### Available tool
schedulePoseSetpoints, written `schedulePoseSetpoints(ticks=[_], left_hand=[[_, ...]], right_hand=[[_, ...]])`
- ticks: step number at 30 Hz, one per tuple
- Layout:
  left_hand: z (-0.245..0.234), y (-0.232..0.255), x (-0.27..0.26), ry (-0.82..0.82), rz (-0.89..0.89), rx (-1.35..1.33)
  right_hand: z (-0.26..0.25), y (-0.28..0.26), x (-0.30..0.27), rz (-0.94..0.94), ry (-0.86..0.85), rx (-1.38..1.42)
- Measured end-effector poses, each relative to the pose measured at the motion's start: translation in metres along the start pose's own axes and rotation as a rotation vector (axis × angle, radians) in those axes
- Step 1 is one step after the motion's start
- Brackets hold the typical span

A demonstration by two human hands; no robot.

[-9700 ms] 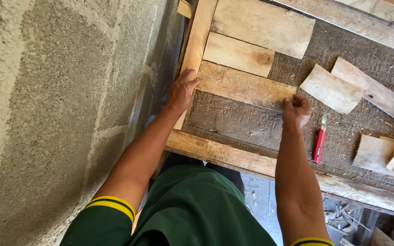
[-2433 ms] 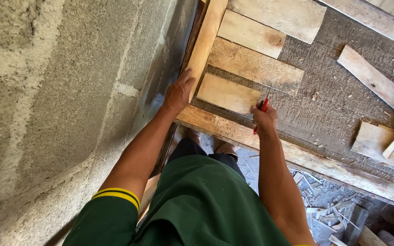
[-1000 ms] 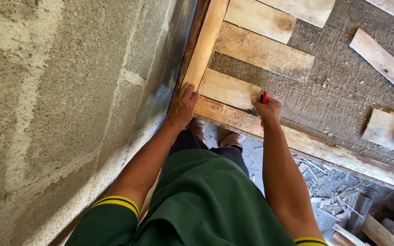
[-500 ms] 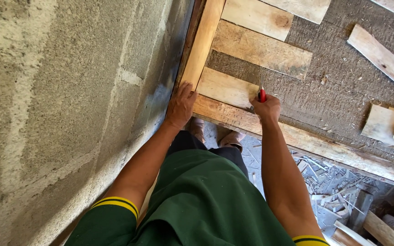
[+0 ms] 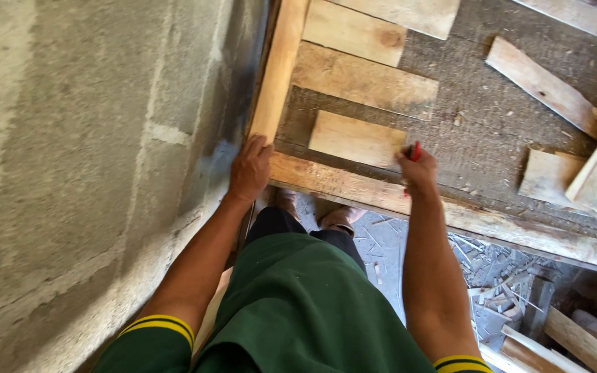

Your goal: The person is using a utility knife to mark and fit thin wood pieces into a rectangular wooden frame on a workbench.

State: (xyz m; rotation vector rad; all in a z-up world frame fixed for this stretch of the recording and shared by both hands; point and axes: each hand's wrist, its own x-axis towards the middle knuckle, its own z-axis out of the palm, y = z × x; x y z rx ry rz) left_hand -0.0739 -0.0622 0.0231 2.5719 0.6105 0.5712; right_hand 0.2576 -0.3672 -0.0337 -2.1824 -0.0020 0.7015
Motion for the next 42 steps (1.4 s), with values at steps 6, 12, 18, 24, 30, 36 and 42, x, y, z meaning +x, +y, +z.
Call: schedulePoseSetpoints(ticks=[6, 12, 18, 24, 30, 36, 42], left_hand=[[-0.003, 0.009, 0.013, 0.001, 0.0, 0.012], [-0.011, 0.045, 0.029, -0.068, -0.098, 0.042], [0.026, 0.107, 0.051, -0.079, -0.064, 0.022], [0.122, 0.195, 0.074, -0.131, 0.143, -0.122], [0.234, 0.299, 0.102, -0.314, 0.345, -0.098], [0.289, 0.362, 0.138, -0.48, 0.421, 0.162], [0.305, 0.369, 0.151, -0.647, 0.358, 0.333]], right_hand=[[-0.12, 0.074, 0.069, -0.041, 0.111, 0.015], [-0.194, 0.055, 0.078, 0.034, 0.222, -0.091], [-0.226, 0.114, 0.155, -0.044, 0.22, -0.381], [-0.226, 0.024, 0.076, 0.177, 0.242, -0.178], [-0.218, 0.078, 0.057, -0.198, 0.023, -0.031], [-0.202, -0.01, -0.019, -0.119, 0.079, -0.413], [-0.186, 0.0, -0.005, -0.068, 0.063, -0.472]])
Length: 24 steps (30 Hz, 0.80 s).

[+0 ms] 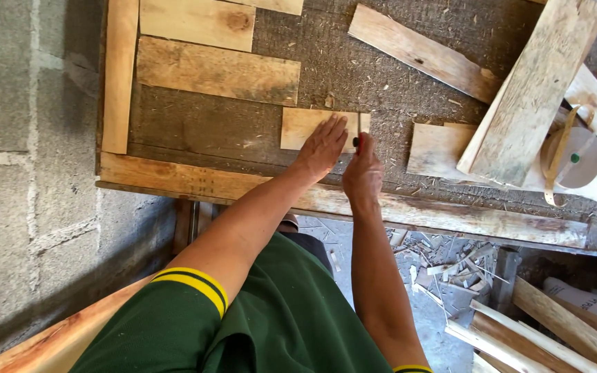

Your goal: The person is using a utility knife to mark and fit thin wood pieces into a rectangular wooden frame on a workbench.

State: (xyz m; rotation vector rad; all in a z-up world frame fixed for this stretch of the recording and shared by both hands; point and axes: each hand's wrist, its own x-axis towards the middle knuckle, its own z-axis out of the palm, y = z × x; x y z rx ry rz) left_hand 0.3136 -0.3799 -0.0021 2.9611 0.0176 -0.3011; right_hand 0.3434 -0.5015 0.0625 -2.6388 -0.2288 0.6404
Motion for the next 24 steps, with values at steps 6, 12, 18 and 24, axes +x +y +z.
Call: schedulePoseSetpoints(ticks=[6, 12, 18, 24], left_hand=[[0.003, 0.001, 0.003, -0.053, -0.028, -0.075], [0.013, -0.002, 0.007, -0.033, -0.034, -0.121], [0.008, 0.001, 0.006, -0.057, -0.043, -0.143], [0.005, 0.002, 0.007, -0.053, -0.053, -0.141]], right_hand=[[0.022, 0.02, 0.012, -0.234, 0.138, -0.023], [0.012, 0.006, 0.003, -0.144, 0.057, -0.062], [0.013, 0.006, 0.001, -0.16, 0.082, -0.046], [0.015, 0.008, 0.006, -0.165, 0.086, -0.026]])
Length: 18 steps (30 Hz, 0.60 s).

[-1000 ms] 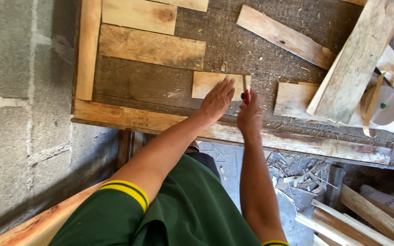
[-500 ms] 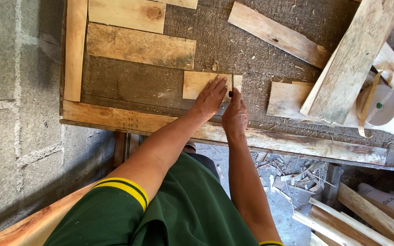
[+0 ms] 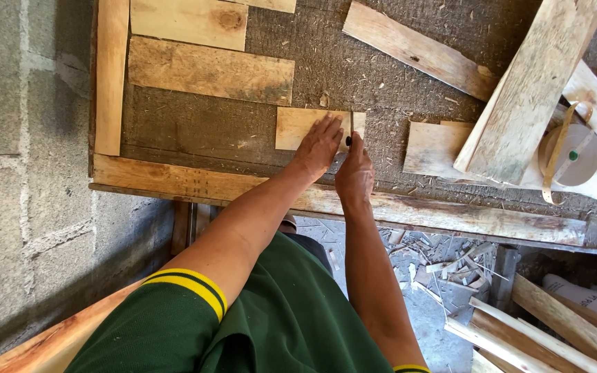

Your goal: The person is using a utility knife to mark and fit thin wood pieces into a rectangular wooden frame on a workbench.

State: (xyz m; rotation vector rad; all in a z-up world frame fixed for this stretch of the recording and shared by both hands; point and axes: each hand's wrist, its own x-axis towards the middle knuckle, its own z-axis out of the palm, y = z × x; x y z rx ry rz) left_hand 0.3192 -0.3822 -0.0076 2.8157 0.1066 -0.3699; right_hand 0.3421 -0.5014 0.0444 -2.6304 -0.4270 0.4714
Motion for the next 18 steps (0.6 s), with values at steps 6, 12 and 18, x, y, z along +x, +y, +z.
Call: schedulePoseSetpoints(ticks=[6, 12, 18], left_hand=[[0.004, 0.002, 0.002, 0.009, -0.011, -0.002], [0.003, 0.006, 0.003, 0.041, -0.024, -0.046], [0.001, 0.009, 0.006, 0.045, -0.034, -0.024]], right_hand=[[-0.003, -0.005, 0.002, 0.09, -0.058, -0.037], [0.009, 0.013, 0.003, -0.063, 0.06, -0.034], [0.002, 0.012, 0.007, -0.051, 0.006, -0.116]])
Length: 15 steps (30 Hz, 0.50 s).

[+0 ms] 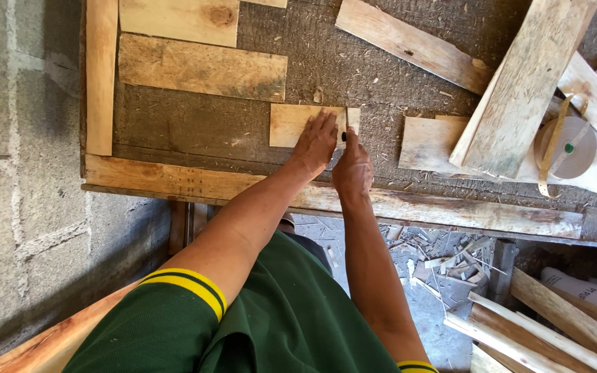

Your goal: The person is using a utility knife to mark and fit thin wood pieces into a rectangular wooden frame on a workbench.

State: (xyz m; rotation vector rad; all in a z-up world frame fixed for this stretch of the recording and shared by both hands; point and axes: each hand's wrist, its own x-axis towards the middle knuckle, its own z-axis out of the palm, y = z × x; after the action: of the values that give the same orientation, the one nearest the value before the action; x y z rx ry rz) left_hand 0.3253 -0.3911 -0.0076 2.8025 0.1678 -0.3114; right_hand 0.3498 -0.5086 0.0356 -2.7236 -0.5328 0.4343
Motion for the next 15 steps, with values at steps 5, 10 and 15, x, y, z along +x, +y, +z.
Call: schedulePoseSetpoints(ticks=[5, 10, 15], left_hand=[[-0.007, 0.001, -0.004, -0.007, 0.009, 0.013], [-0.003, 0.001, -0.004, 0.037, 0.033, 0.005], [0.007, 0.0, 0.001, -0.011, 0.024, 0.052]], right_hand=[[0.004, 0.004, 0.001, -0.032, 0.002, -0.026], [0.002, 0.005, -0.001, -0.054, 0.016, -0.04], [0.003, 0.009, -0.004, -0.04, -0.019, -0.039]])
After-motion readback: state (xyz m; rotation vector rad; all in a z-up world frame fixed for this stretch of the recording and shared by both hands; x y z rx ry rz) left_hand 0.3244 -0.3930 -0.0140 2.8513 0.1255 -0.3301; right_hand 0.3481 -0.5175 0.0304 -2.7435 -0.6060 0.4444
